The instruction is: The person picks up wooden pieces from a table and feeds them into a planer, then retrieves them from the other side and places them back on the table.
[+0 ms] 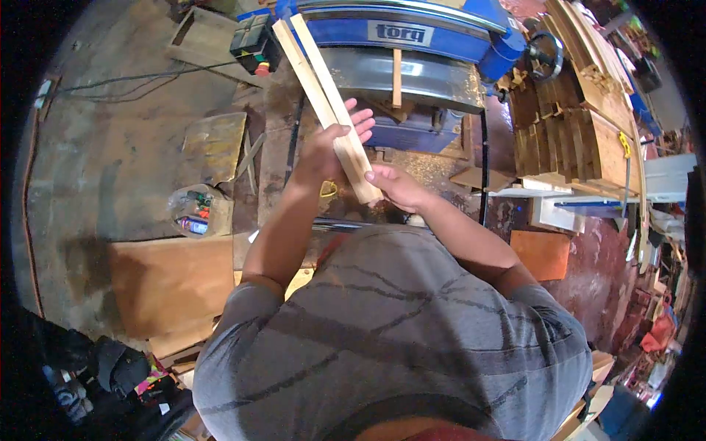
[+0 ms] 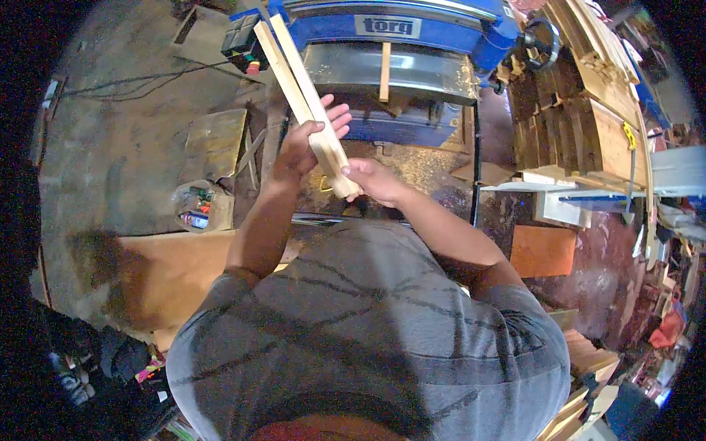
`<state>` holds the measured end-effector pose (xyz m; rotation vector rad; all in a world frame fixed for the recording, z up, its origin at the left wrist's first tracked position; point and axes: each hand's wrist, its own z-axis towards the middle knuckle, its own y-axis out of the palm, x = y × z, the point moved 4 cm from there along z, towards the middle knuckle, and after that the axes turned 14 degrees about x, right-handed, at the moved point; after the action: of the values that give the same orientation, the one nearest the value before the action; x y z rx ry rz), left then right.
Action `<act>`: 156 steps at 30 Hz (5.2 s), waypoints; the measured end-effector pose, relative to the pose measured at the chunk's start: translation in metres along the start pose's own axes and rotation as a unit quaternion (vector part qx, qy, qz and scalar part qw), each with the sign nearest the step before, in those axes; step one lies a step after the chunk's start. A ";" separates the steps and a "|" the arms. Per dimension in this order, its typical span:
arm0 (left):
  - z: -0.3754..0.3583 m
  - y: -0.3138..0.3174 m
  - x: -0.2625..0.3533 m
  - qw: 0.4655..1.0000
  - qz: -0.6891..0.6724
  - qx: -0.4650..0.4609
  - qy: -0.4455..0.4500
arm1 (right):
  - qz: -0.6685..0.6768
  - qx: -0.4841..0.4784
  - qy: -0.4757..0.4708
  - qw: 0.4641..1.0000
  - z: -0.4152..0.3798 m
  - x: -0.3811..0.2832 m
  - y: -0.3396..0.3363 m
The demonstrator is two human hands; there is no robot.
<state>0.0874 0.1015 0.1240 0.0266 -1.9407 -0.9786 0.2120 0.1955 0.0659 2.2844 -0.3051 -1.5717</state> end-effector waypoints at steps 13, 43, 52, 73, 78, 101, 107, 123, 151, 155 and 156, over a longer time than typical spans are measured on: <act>0.019 0.035 0.026 0.997 0.054 -0.056 -0.002 | 0.137 -0.005 0.025 0.990 -0.026 -0.048 -0.007; 0.013 0.038 0.034 0.994 0.060 -0.061 0.072 | -0.236 0.222 -0.194 0.926 -0.032 -0.061 -0.006; 0.020 0.035 0.030 0.994 0.043 -0.073 0.069 | -0.166 0.203 -0.167 0.950 -0.033 -0.056 -0.009; 0.010 -0.003 -0.058 0.984 0.035 0.117 -0.130 | 0.132 0.358 0.036 0.924 -0.049 0.051 -0.103; -0.008 0.006 -0.079 0.981 0.008 0.102 -0.167 | 0.200 0.368 0.027 0.908 -0.007 0.047 -0.139; -0.024 0.004 -0.101 0.983 0.092 0.100 -0.122 | 0.199 0.462 0.022 0.864 0.063 0.012 -0.221; 0.028 -0.041 -0.140 0.971 0.128 0.165 -0.121 | 0.134 0.121 0.105 0.978 -0.025 0.065 -0.041; -0.021 -0.164 -0.043 0.544 0.790 0.038 0.280 | 0.041 0.389 0.053 0.919 0.056 0.034 -0.102; -0.051 -0.170 -0.035 0.560 0.740 -0.096 0.360 | -0.018 0.500 0.003 0.866 0.154 -0.011 -0.161; -0.039 -0.191 -0.048 0.554 0.754 -0.094 0.340 | 0.040 0.442 0.013 0.896 0.130 0.013 -0.149; -0.042 -0.187 -0.043 0.555 0.753 -0.091 0.341 | 0.004 0.427 0.031 0.904 0.115 0.020 -0.138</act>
<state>0.0767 -0.0355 -0.0160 -1.0531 -0.5347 0.1294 0.1089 0.2957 -0.0442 2.9211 -1.1840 -1.5317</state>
